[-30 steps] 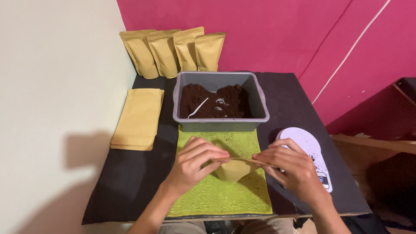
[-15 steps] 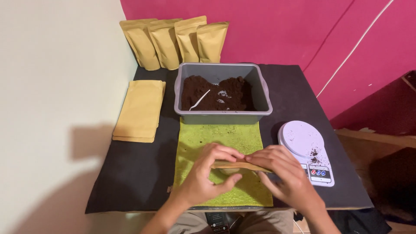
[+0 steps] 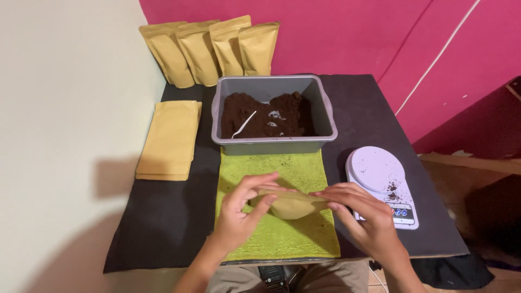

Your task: Filling paper bags with ground coffee using a spoon and weighing them on a digital scale before folding the tops.

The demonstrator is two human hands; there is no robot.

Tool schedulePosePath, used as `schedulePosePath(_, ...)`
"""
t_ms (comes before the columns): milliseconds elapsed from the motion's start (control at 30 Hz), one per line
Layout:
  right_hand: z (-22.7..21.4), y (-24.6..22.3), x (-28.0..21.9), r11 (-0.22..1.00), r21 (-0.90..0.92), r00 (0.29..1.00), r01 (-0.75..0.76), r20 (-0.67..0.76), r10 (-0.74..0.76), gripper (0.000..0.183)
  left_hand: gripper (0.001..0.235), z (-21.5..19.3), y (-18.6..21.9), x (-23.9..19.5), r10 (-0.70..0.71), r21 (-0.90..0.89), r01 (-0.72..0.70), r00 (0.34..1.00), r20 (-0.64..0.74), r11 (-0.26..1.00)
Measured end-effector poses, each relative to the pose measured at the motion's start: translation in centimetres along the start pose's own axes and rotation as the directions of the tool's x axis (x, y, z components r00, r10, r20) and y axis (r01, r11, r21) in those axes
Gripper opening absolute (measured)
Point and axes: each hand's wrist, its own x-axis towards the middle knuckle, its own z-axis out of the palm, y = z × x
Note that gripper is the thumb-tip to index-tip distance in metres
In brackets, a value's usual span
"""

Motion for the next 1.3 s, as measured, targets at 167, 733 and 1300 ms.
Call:
schedulePosePath(167,0.0,1.2,0.3,0.992,-0.041,0.991,0.119,-0.051,-0.121,0.012,0.044,-0.3,-1.2,0.1,0.12,0.186,-0.107,0.991,-0.06,0.977)
schedulePosePath(733,-1.7,-0.8,9.6,0.905,-0.322,0.872,0.277,0.48,-0.096,0.019,0.055,1.2,-0.5,2.7,-0.058,0.059,0.069,0.984,-0.167,0.996)
schedulePosePath(1300,-10.3,1.8,28.6,0.856,-0.517,0.92,0.021,0.346,0.186,0.02,0.025,-5.6,-5.3,-2.5,0.143,0.715,0.059,0.965,-0.22,0.696)
